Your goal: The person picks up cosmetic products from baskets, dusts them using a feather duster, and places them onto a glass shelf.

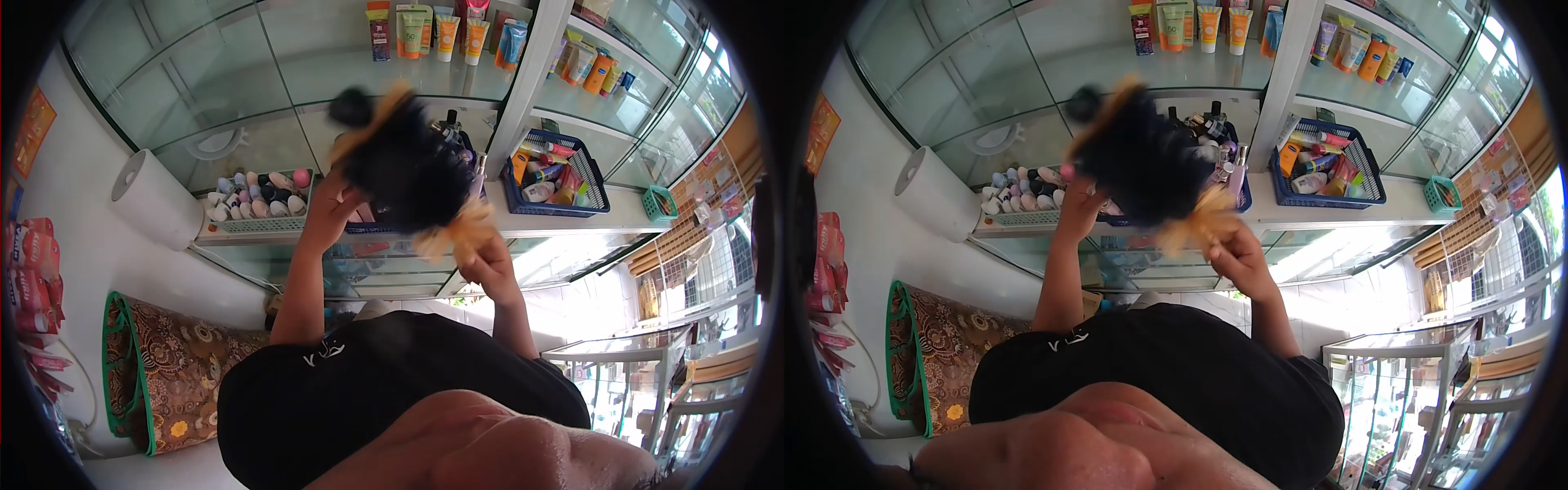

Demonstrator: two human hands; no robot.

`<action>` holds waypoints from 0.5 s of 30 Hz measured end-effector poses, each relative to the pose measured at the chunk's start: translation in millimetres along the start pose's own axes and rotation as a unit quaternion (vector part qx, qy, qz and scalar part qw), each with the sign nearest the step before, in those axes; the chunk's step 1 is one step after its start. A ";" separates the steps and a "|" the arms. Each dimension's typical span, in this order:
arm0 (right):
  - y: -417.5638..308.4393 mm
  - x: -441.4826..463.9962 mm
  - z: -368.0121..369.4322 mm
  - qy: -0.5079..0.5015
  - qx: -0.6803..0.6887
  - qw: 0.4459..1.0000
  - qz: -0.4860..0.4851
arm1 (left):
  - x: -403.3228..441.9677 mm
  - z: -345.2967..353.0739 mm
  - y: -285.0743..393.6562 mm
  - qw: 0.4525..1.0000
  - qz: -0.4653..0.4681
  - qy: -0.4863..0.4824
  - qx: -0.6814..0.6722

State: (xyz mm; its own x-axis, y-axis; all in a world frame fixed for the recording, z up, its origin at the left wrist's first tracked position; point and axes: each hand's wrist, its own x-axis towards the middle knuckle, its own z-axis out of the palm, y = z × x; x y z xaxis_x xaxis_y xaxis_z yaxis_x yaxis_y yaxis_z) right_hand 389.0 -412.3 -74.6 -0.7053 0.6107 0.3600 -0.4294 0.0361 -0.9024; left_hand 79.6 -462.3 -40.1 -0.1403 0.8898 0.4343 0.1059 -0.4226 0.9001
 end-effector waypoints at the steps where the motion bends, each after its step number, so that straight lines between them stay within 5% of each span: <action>1: -1.0 4.5 0.4 0.049 0.007 0.999 -0.013 | 4.5 3.2 11.5 0.997 0.034 -0.007 0.072; 4: -2.7 16.6 4.1 0.173 0.017 0.984 -0.042 | 8.7 7.0 21.5 0.992 0.037 -0.010 0.117; 7: 0.3 11.5 3.6 0.132 0.022 0.991 -0.021 | 10.4 5.3 14.4 0.987 0.058 -0.011 0.147; 11: -7.6 1.1 11.2 -0.100 -0.115 0.987 -0.043 | 18.2 -16.5 -57.1 0.994 -0.003 -0.016 0.112; 12: -7.5 -1.5 7.8 -0.144 -0.075 0.986 0.026 | 18.6 -4.5 -40.2 0.997 -0.035 -0.034 -0.057; 15: -4.9 7.7 17.4 -0.195 -0.188 0.963 -0.011 | 14.4 30.1 -2.4 0.900 -0.060 -0.002 -0.431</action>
State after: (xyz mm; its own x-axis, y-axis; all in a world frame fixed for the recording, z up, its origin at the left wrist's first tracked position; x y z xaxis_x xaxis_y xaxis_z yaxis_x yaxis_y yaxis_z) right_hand 375.9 -421.5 -63.3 -0.8877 0.2660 0.3757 -0.2643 0.3736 -0.8891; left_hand 107.0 -443.3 -37.1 -0.0957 0.9376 0.3341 -0.7133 -0.2988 0.6340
